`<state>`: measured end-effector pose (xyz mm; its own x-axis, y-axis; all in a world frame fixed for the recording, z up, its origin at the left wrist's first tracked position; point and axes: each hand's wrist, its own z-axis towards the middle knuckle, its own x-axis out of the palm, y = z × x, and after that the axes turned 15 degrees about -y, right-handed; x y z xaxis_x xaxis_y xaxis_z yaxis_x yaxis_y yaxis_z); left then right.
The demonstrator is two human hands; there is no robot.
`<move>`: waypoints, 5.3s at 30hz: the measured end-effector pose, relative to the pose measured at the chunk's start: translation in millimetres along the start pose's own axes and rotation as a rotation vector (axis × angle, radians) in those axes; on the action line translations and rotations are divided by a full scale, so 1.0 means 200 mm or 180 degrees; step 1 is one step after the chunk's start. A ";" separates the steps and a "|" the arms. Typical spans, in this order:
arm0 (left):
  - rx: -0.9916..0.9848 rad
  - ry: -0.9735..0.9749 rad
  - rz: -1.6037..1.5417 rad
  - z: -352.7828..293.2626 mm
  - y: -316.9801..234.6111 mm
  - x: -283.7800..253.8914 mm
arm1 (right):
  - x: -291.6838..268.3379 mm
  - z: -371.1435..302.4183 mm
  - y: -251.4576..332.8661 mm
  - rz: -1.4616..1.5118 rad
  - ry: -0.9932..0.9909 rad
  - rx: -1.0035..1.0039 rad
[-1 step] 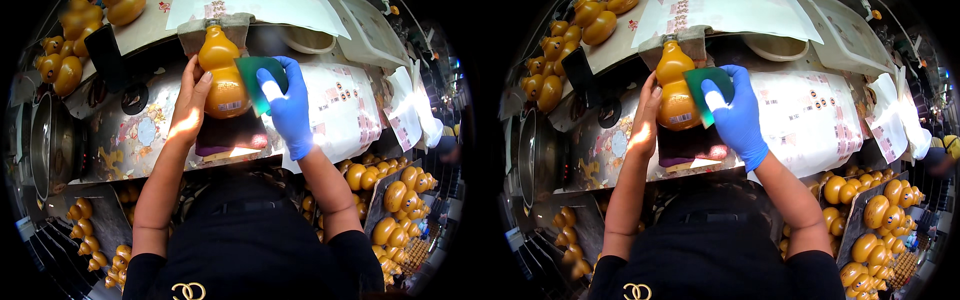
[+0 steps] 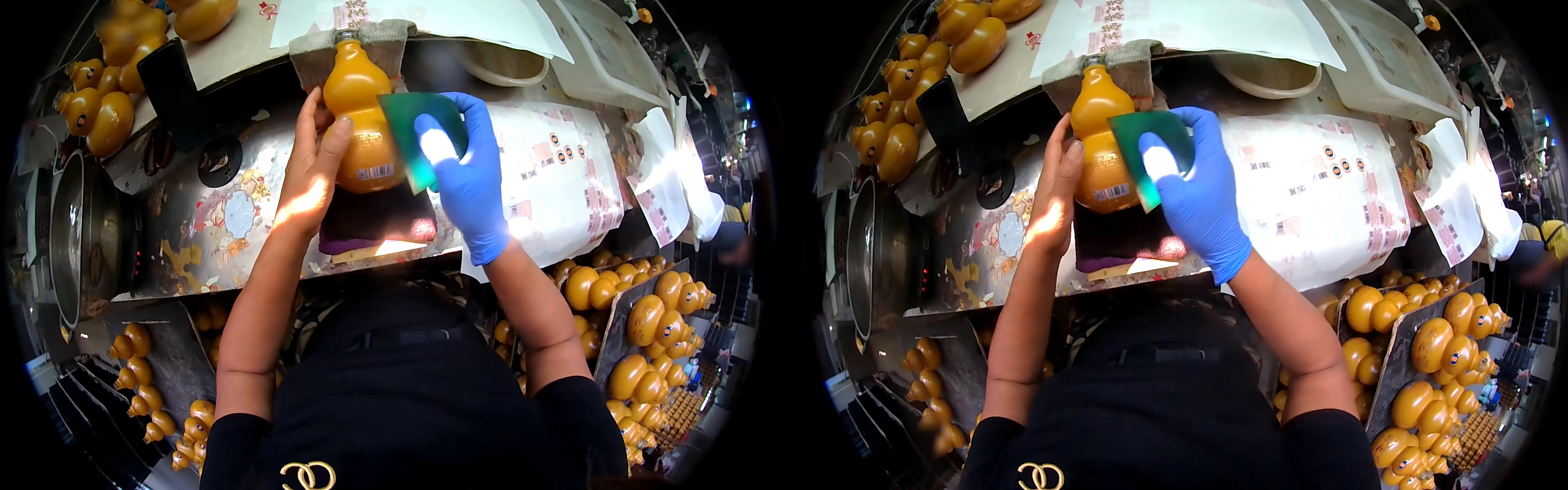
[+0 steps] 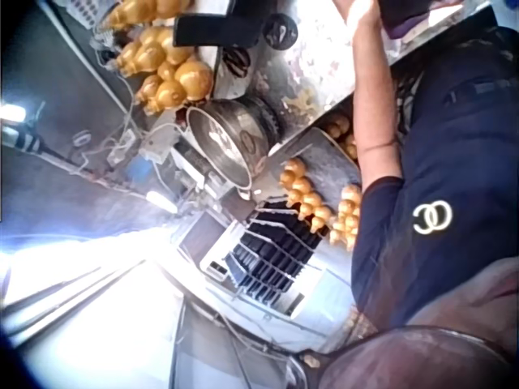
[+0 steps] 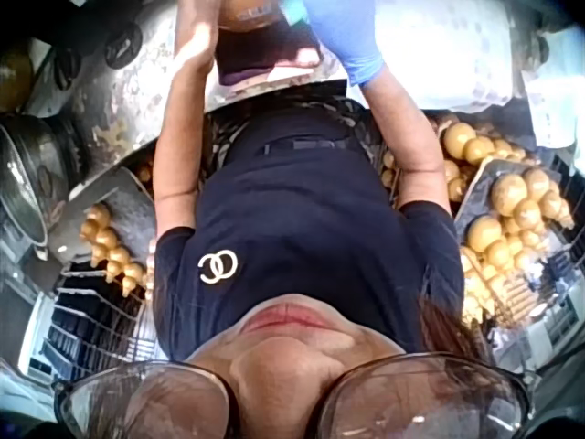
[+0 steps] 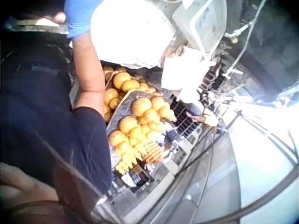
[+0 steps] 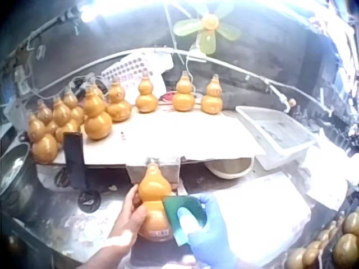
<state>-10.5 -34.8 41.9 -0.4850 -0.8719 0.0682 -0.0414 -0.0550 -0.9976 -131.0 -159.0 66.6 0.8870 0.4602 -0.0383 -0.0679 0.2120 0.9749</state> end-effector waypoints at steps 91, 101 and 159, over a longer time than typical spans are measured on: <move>0.1122 0.0150 0.1102 -0.15 0.10 -0.01 | -1.55 -0.32 -1.00 0.2168 -0.3529 0.1520; 0.1050 0.0103 0.0964 -0.16 0.11 -0.01 | -1.51 -0.47 -0.88 0.2977 -0.3245 0.1659; -0.0602 0.0204 -0.0717 0.22 -0.09 0.01 | 0.16 0.44 -0.06 -0.0417 0.1770 0.1259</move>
<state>28.3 -57.9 59.2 -0.4990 -0.8152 0.2941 -0.3133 -0.1468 -0.9383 -61.8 -221.8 72.8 0.5036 0.8481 -0.1650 0.2891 0.0146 0.9572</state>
